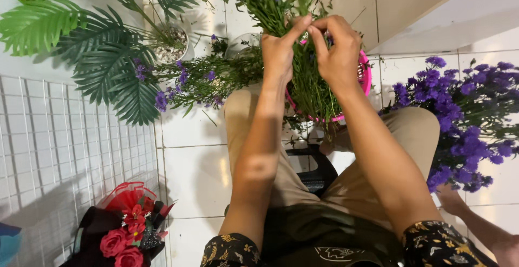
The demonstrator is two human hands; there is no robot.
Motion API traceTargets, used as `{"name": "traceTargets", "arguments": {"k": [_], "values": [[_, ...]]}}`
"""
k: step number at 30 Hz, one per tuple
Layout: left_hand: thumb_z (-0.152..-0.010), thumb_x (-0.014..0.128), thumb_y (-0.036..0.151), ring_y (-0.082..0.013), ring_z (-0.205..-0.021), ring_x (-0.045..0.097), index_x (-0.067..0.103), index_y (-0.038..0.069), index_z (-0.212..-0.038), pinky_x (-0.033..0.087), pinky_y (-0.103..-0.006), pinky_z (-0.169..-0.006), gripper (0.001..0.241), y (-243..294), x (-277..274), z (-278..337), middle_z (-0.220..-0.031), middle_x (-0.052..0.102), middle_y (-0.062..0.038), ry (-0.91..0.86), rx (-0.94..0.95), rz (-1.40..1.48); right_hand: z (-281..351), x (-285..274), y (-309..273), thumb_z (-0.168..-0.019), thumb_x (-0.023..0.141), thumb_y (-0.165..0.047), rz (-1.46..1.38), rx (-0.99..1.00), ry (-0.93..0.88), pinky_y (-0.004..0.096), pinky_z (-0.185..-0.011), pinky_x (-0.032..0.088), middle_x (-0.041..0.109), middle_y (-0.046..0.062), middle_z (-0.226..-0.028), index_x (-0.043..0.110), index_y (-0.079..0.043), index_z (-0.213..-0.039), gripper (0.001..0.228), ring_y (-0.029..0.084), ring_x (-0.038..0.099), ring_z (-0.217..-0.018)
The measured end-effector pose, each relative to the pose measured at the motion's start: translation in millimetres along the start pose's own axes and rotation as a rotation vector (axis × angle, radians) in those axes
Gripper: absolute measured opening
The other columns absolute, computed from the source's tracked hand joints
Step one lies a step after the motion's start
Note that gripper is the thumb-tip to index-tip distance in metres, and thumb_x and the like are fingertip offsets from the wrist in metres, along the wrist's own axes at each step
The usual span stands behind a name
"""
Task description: The person, while sitting on the floor, gathers stems of purple flowers and green foliage by hand into a bundle, placing them into a pink basket.
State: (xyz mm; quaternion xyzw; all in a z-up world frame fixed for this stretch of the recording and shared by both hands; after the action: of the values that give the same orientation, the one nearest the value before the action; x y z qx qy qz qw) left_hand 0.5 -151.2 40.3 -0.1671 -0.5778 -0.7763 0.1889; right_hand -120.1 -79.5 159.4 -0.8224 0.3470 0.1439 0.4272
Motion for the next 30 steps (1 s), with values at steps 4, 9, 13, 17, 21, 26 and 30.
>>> {"name": "traceTargets", "arguments": {"k": [4,9,13,17,21,26,30], "values": [[-0.066,0.101,0.028,-0.029,-0.102,0.086,0.085,0.004,-0.082,0.054,-0.0487,-0.12,0.033,-4.0,-3.7,-3.0,-0.09,0.088,-0.01,0.036,0.016,0.011,14.0,3.0,11.9,-0.113,0.074,0.002,0.017,-0.051,-0.024,0.039,-0.076,0.055,0.071,0.018,-0.1,0.073,0.006,-0.109,0.006,0.03,0.066,-0.09],[-0.073,0.098,0.028,-0.027,-0.121,0.081,0.087,0.011,-0.08,0.037,-0.0539,-0.133,0.022,14.1,-3.8,-11.5,-0.104,0.089,-0.011,0.041,0.085,0.022,69.5,18.3,37.6,-0.111,0.072,0.007,0.074,-0.101,-0.189,0.035,-0.079,0.059,0.066,0.02,-0.106,0.068,0.009,-0.117,0.008,0.031,0.065,-0.093],[-0.062,0.095,0.047,-0.0275,-0.081,0.074,0.067,0.016,-0.057,0.035,-0.0684,-0.13,0.043,14.4,-1.4,-23.3,-0.055,0.055,0.003,0.064,0.065,-0.031,113.2,25.9,69.2,-0.109,0.073,0.012,0.173,-0.059,-0.253,0.036,-0.08,0.064,0.067,0.019,-0.099,0.07,0.011,-0.107,0.003,0.031,0.068,-0.091],[-0.063,0.1,0.043,-0.0329,-0.116,0.075,0.084,0.01,-0.077,0.03,-0.0667,-0.131,0.039,18.7,4.1,-34.9,-0.091,0.085,-0.004,0.09,0.132,0.048,146.2,34.1,97.9,-0.11,0.07,0.004,0.198,0.034,-0.361,0.041,-0.081,0.072,0.074,0.023,-0.105,0.073,0.009,-0.116,0.008,0.034,0.076,-0.091],[-0.061,0.091,0.047,-0.0421,-0.153,0.062,0.082,-0.007,-0.1,0.015,-0.0709,-0.14,0.067,35.2,-0.2,-34.3,-0.133,0.078,-0.023,0.214,-0.026,0.047,193.3,41.5,159.6,-0.106,0.063,-0.002,0.288,0.241,-0.525,0.058,-0.067,0.049,0.064,0.021,-0.091,0.058,0.002,-0.098,0.01,0.044,0.066,-0.08],[-0.066,0.096,0.039,-0.0221,-0.074,0.057,0.069,0.014,-0.067,0.034,-0.0517,-0.106,0.037,52.4,-5.5,-49.9,-0.065,0.052,-0.001,0.115,0.155,0.163,191.5,-5.1,180.0,-0.108,0.071,0.002,0.198,0.429,-0.377,0.047,-0.082,0.062,0.077,0.019,-0.1,0.072,0.001,-0.104,0.004,0.033,0.075,-0.087],[-0.087,0.092,0.026,-0.0173,-0.067,0.059,0.077,-0.004,-0.13,0.052,-0.036,-0.08,0.055,38.9,-7.4,-53.0,-0.063,0.049,0.003,-0.111,0.063,0.298,181.7,-36.2,188.6,-0.097,0.083,0.002,0.184,0.377,-0.158,0.055,-0.108,0.055,0.072,0.022,-0.131,0.082,-0.006,-0.123,0.028,0.039,0.067,-0.123]]}}
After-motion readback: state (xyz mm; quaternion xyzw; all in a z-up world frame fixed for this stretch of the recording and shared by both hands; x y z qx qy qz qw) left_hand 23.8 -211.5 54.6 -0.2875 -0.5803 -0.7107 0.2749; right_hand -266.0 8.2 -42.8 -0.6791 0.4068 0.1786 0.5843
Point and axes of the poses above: each hand's wrist, its own z-axis away from the middle knuckle, its own x-axis out of the palm, y = z × x, the point moved 10 cm from there along -z, towards the middle knuckle
